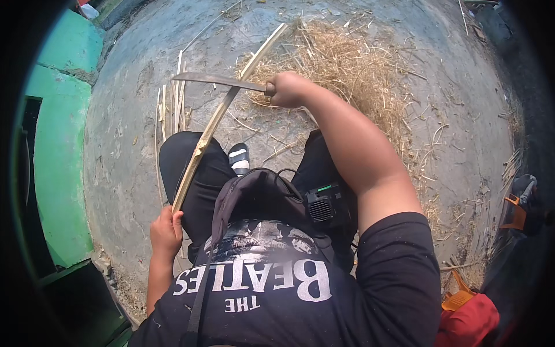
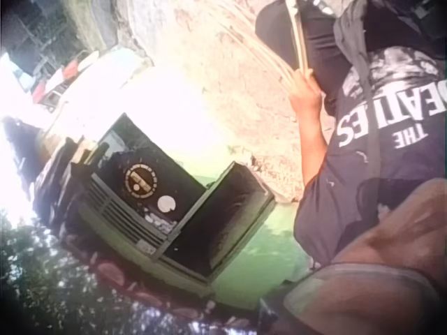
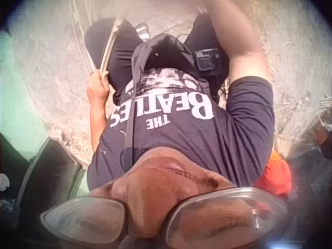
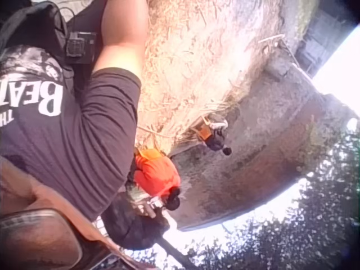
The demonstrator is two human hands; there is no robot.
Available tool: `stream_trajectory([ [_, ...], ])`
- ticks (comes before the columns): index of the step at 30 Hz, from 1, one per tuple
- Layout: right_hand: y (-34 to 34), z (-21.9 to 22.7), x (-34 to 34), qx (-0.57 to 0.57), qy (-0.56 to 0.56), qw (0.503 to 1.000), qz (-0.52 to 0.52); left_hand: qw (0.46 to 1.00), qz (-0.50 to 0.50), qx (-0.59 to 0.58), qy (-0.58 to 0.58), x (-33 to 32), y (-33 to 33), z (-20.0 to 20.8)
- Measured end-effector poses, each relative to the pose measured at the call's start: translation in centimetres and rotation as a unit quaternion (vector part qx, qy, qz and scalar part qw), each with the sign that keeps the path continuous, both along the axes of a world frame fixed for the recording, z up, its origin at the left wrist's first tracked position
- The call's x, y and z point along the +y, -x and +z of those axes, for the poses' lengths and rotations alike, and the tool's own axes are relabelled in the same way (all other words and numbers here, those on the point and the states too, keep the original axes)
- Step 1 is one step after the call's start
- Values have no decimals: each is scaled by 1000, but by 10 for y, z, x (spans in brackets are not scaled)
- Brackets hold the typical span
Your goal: The person holds a bamboo strip by hand and repeatedly shaves it down using a machete.
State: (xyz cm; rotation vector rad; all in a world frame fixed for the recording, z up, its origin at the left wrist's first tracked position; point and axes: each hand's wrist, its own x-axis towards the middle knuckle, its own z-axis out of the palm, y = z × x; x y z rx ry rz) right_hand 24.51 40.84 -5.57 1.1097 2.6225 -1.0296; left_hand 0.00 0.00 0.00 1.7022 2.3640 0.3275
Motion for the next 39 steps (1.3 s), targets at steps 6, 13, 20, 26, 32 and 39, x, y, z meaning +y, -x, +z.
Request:
stream_trajectory([
  [6, 15, 7, -7, 54, -35, 998, -2, 999, 36, 27, 5, -21, 3, 7],
  [13, -1, -20, 23, 51, 113, 989, -78, 999, 38, 17, -4, -41, 9, -1],
  [20, 22, 15, -30, 48, -141, 983, 111, 999, 47, 9, 8, -48, 15, -10],
  [26, -13, -27, 35, 56, 0, 990, -133, 1000, 19, -2, 6, -32, 22, 1],
  [32, 16, 16, -27, 55, -137, 987, 64, 998, 43, -34, 10, -42, 21, -9],
  [39, -19, -14, 27, 58, 4, 986, -154, 1000, 25, -15, 7, -46, 30, -3],
])
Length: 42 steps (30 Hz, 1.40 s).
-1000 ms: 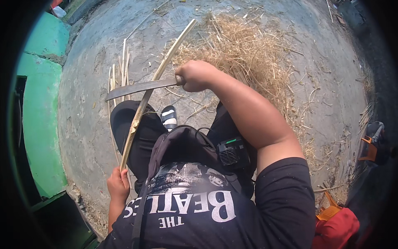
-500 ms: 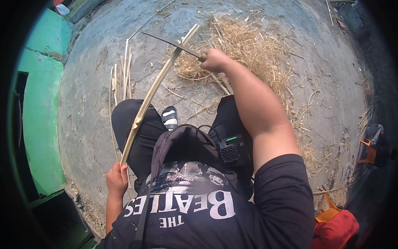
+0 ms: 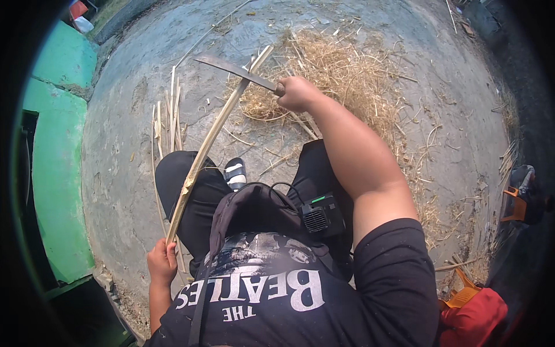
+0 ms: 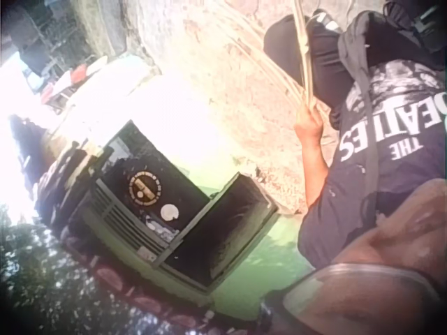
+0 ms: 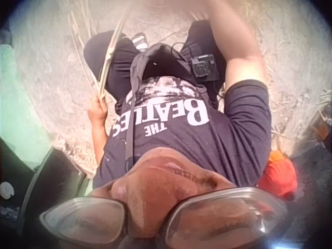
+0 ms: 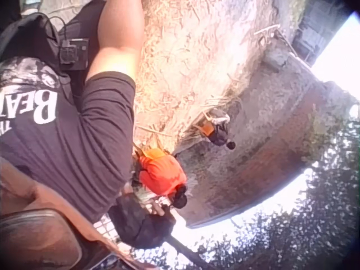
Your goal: The person holds a bamboo strip by hand and repeatedly shaves it down using a machete.
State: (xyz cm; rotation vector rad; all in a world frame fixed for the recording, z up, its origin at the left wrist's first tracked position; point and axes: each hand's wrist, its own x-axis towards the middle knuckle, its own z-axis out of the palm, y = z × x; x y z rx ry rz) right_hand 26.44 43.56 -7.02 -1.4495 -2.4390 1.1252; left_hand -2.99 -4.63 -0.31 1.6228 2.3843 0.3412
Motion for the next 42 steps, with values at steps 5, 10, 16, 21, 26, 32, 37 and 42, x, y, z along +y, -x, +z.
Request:
stream_trajectory([
  [5, 16, 25, -49, -17, -118, 978, 171, 1000, 22, -11, 6, -46, -2, -4],
  [10, 2, 10, -18, -8, -27, 998, 58, 999, 12, -7, 34, -62, -2, 6],
  [16, 26, 19, -46, 22, -85, 982, 167, 1000, 22, -15, -3, -63, -5, -7],
  [21, 1, -8, -6, 37, 20, 998, 46, 1000, 2, -8, 15, -58, 2, -10],
  [26, 5, 0, -11, 37, -45, 998, 35, 1000, 3, -23, 18, -58, 5, -11],
  [32, 7, 30, -30, -41, -73, 981, 175, 1000, 10, -9, 8, -62, 7, -17],
  [37, -23, 2, 8, -5, -19, 998, -57, 999, -19, -23, 16, -40, 6, -4],
  [42, -8, 24, -16, 22, -91, 996, 12, 999, -4, -26, 34, -42, 8, -12],
])
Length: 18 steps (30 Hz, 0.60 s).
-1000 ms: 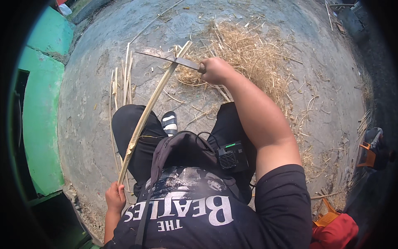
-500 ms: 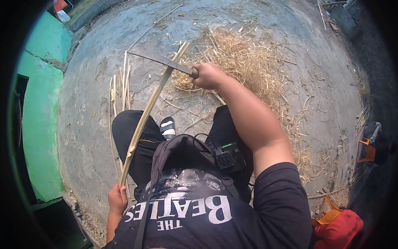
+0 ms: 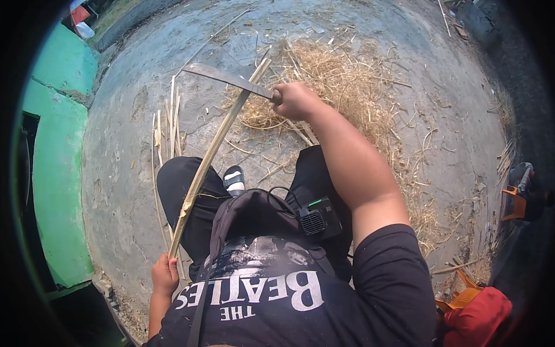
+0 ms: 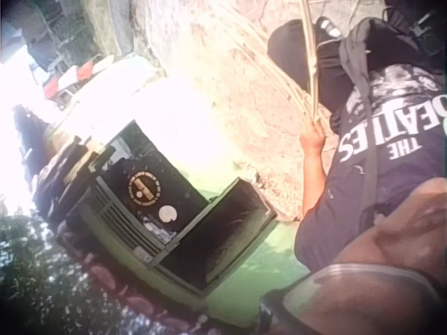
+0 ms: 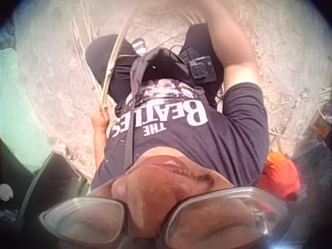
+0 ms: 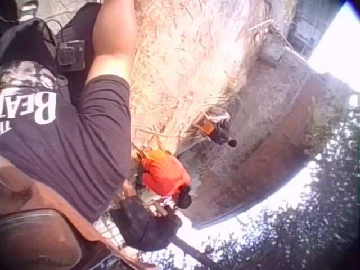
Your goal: The person holds a bamboo strip by hand and repeatedly shaves it down using a machete.
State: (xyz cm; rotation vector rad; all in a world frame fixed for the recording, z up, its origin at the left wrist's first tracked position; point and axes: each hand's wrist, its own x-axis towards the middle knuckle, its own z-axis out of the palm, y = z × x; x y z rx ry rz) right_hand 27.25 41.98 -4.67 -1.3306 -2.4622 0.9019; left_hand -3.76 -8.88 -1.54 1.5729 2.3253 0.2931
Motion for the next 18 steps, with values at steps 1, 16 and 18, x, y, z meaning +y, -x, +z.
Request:
stream_trajectory([
  [1, 4, 5, -4, -9, -33, 998, 44, 1000, 1, 0, -3, 0, 2, -2],
  [16, -30, -30, 41, 110, 88, 970, -198, 993, 59, -98, -38, 6, -20, -23],
  [18, -25, -22, 36, 123, 66, 969, -203, 992, 55, -96, -58, 19, -23, -20],
])
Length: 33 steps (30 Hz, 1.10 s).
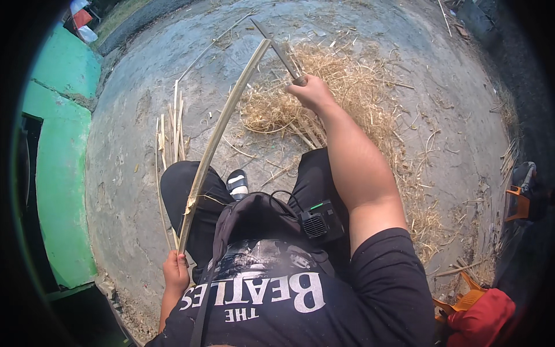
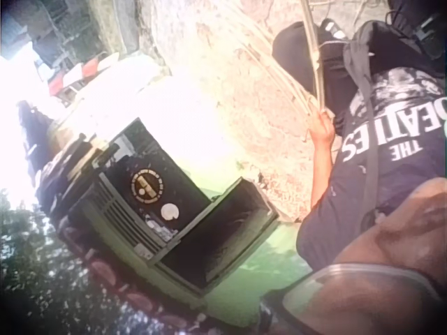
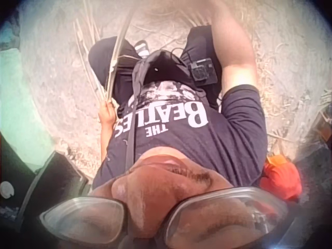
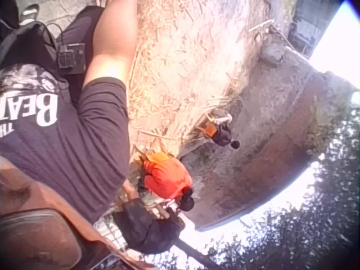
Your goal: The person holds a bamboo strip by hand and repeatedly shaves it down using a machete.
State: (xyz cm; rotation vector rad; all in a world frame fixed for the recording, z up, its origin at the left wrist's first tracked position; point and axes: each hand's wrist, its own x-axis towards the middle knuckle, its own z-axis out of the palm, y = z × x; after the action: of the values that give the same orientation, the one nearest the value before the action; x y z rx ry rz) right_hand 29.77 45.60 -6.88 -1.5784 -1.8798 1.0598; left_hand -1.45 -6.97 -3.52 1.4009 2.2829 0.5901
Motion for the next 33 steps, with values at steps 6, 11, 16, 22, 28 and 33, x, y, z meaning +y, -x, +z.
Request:
stream_trajectory([
  [6, 14, 7, -9, 153, -3, 988, -8, 989, 72, -128, 0, 59, -3, 21],
  [11, 40, 42, -59, -67, -119, 964, 230, 998, 45, -7, -36, 93, -10, 25],
  [16, 74, 32, -95, -151, -244, 879, 381, 998, 18, 57, -24, 106, -17, 25],
  [22, 56, 14, -40, -59, -47, 974, 214, 994, -17, 96, -51, 106, -14, 23],
  [28, 79, 25, -88, -171, -182, 870, 425, 994, -10, 110, -17, 100, -15, 22],
  [33, 69, 11, -56, -111, -109, 925, 346, 994, -10, 96, -44, 105, -16, 26],
])
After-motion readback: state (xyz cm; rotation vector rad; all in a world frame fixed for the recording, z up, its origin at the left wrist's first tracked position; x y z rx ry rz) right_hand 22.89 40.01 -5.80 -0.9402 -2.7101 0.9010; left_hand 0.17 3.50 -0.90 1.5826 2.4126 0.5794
